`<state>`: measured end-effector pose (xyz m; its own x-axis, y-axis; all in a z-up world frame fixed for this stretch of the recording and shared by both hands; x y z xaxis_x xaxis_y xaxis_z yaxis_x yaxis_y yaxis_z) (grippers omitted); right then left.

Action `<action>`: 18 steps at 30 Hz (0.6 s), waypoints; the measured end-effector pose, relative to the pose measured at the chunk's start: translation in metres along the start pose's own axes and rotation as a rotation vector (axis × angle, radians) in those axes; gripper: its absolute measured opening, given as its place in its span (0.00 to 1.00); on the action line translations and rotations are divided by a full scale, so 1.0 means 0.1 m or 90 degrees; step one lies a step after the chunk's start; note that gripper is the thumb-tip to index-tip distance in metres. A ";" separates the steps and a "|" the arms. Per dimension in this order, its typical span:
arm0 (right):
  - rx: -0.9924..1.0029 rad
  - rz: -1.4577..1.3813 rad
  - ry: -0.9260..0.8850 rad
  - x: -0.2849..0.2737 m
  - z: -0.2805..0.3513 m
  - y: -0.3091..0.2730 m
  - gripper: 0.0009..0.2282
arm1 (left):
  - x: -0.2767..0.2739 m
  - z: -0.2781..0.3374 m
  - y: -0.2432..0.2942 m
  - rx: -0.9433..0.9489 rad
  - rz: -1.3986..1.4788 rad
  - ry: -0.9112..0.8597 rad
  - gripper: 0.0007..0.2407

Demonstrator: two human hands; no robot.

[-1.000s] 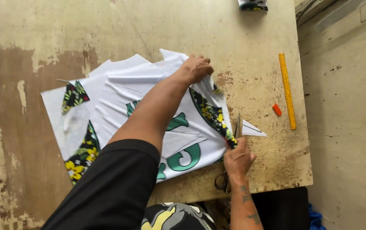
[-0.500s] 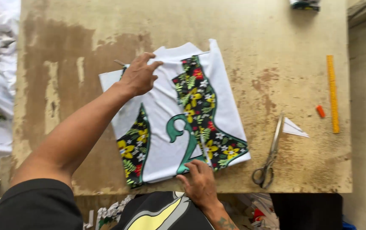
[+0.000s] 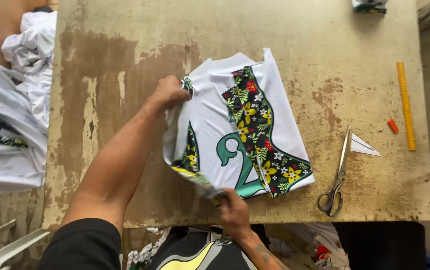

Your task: Cutting out a printed jersey pattern from a fabric sheet using scissors and then folding the finished garment.

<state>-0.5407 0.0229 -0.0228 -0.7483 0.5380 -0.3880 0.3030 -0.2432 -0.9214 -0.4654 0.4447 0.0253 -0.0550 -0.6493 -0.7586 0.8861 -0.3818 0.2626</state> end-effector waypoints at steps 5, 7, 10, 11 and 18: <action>0.532 -0.042 0.259 -0.80 0.26 0.11 0.23 | 0.07 -0.35 0.46 0.002 0.248 0.024 0.20; 0.331 0.135 0.327 -0.98 0.28 0.03 0.31 | 0.32 -0.97 0.42 0.203 0.190 0.320 0.25; 0.068 0.246 0.251 -0.79 0.18 0.00 0.23 | 0.19 0.04 0.45 0.554 -0.081 0.258 0.24; 0.068 0.246 0.256 -0.67 0.14 0.05 0.23 | 0.33 0.03 0.33 0.559 -0.083 0.259 0.24; 0.030 0.315 0.032 -0.43 -0.10 0.28 0.11 | 0.72 -0.17 0.28 0.836 -0.575 0.175 0.22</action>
<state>-0.4942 0.0016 -0.0324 -0.4914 0.3870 -0.7802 0.5868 -0.5148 -0.6249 -0.4370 0.3982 -0.0325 -0.1049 0.1645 -0.9808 -0.3806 -0.9178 -0.1132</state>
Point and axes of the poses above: each hand's wrist, its own z-axis away from the middle knuckle, its own x-axis out of the palm, y = z × x, the point moved 3 cm from there along -z, towards the middle knuckle, and after that the axes turned 9 degrees about -z, right-handed, at the moved point
